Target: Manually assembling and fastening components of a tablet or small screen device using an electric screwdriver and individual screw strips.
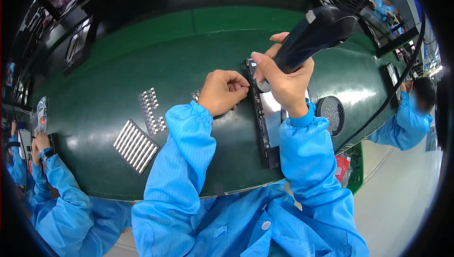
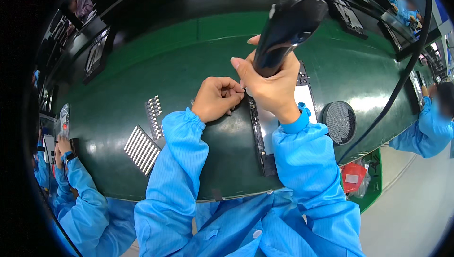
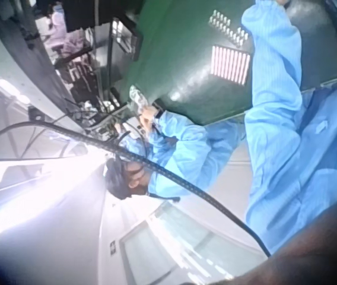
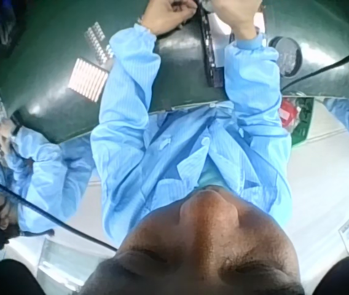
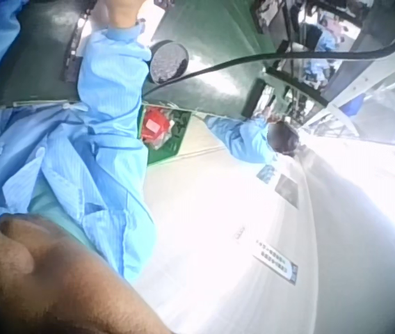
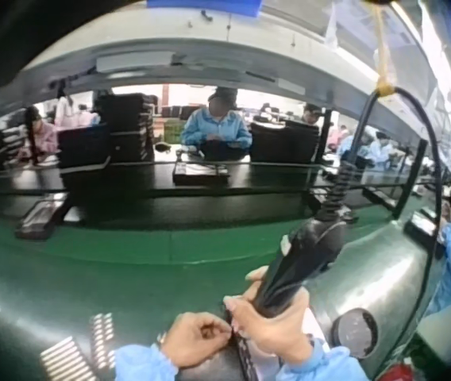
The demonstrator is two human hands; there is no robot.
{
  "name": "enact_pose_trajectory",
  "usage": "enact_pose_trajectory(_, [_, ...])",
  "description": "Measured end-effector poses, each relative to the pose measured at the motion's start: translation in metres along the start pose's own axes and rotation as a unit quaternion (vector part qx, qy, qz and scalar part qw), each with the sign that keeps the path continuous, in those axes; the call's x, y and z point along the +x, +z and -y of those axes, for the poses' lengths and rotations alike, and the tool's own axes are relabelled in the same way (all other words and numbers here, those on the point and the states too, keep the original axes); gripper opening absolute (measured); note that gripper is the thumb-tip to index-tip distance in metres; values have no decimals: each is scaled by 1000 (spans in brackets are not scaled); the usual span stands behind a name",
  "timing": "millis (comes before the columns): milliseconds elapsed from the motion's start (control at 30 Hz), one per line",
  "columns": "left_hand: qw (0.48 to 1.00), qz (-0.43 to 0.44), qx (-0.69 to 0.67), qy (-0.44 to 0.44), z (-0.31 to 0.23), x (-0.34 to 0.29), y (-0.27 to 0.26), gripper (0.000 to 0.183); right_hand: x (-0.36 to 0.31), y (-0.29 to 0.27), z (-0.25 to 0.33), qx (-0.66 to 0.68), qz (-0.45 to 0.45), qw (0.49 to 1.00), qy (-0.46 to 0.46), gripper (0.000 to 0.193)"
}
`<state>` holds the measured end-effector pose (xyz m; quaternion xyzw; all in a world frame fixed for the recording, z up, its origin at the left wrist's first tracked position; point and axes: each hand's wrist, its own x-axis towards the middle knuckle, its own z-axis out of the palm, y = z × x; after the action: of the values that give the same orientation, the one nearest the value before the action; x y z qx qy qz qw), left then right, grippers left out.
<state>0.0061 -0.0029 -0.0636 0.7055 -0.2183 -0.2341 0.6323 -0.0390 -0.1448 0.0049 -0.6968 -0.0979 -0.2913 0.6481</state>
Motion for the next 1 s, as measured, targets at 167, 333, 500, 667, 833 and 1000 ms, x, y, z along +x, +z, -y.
enact_pose_trajectory(167, [1000,-5,-3,-16,-2,-1,-1,12,-2,2,-4,-23,31,999,-22,38])
enact_pose_trajectory(333, [1000,-7,3,-1,1,1,-1,12,-1,0,-5,-27,40,998,-32,39])
enact_pose_trajectory(500, [1000,-7,-2,-4,0,1,0,12,0,1,-3,26,-4,1000,5,33])
enact_pose_trajectory(667, [1000,-13,11,6,2,2,0,12,1,3,-1,37,1,999,16,33])
enact_pose_trajectory(833, [1000,-14,12,4,0,3,2,12,2,0,0,57,4,998,26,32])
enact_pose_trajectory(1000, [999,-5,33,-4,-6,2,2,17,5,-9,19,16,-27,1000,2,39])
